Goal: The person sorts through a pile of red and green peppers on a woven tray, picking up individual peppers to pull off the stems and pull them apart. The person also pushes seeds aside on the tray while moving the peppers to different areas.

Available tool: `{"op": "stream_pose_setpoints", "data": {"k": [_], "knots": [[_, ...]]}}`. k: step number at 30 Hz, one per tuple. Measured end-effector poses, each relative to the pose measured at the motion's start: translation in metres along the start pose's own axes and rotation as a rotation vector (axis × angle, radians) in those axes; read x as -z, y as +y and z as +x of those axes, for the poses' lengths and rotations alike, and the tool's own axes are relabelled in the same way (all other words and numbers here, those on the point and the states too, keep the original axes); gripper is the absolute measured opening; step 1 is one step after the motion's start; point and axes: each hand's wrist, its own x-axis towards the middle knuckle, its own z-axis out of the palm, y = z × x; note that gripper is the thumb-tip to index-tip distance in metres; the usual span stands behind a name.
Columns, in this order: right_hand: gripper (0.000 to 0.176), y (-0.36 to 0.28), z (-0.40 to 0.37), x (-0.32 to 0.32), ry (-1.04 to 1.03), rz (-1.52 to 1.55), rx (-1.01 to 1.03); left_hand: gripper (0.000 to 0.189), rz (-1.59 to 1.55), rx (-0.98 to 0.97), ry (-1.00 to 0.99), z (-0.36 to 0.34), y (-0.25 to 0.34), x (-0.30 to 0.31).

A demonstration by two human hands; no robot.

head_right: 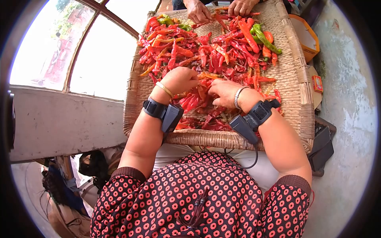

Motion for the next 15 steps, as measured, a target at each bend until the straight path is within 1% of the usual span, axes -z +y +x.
{"op": "stream_pose_setpoints", "data": {"k": [2,3,5,6,8,9,10,12,13,15], "knots": [[0.034,0.012,-0.004,0.003,0.13,-0.059,-0.061,0.023,0.031,0.041,-0.023,0.0,0.0,0.0],[0.035,0.016,-0.006,0.006,0.146,-0.071,-0.106,0.023,0.031,0.041,-0.022,-0.001,0.001,0.002],[0.034,0.017,-0.01,0.012,0.154,-0.103,-0.168,0.027,0.057,0.049,-0.251,-0.003,0.004,0.006],[0.033,0.018,-0.011,0.012,0.167,-0.097,-0.198,0.027,0.057,0.05,-0.25,-0.004,0.004,0.003],[0.031,0.018,-0.012,0.013,0.179,-0.128,-0.226,0.031,0.026,-0.049,-0.229,-0.004,0.003,-0.006],[0.029,0.018,-0.013,0.014,0.193,-0.158,-0.256,0.034,0.095,-0.035,-0.228,-0.003,0.011,-0.006],[0.029,0.016,-0.013,0.015,0.193,-0.159,-0.257,0.034,0.095,-0.036,-0.228,-0.002,0.018,-0.006],[0.025,0.011,-0.013,0.018,0.165,-0.238,-0.371,0.035,0.161,-0.02,-0.185,-0.001,0.028,-0.009],[0.025,0.012,-0.013,0.018,0.165,-0.238,-0.371,0.034,0.164,-0.032,-0.135,-0.001,0.031,-0.011],[0.031,0.017,-0.013,0.018,0.155,-0.318,-0.434,0.031,0.146,-0.01,-0.099,0.002,0.031,-0.016]]}}
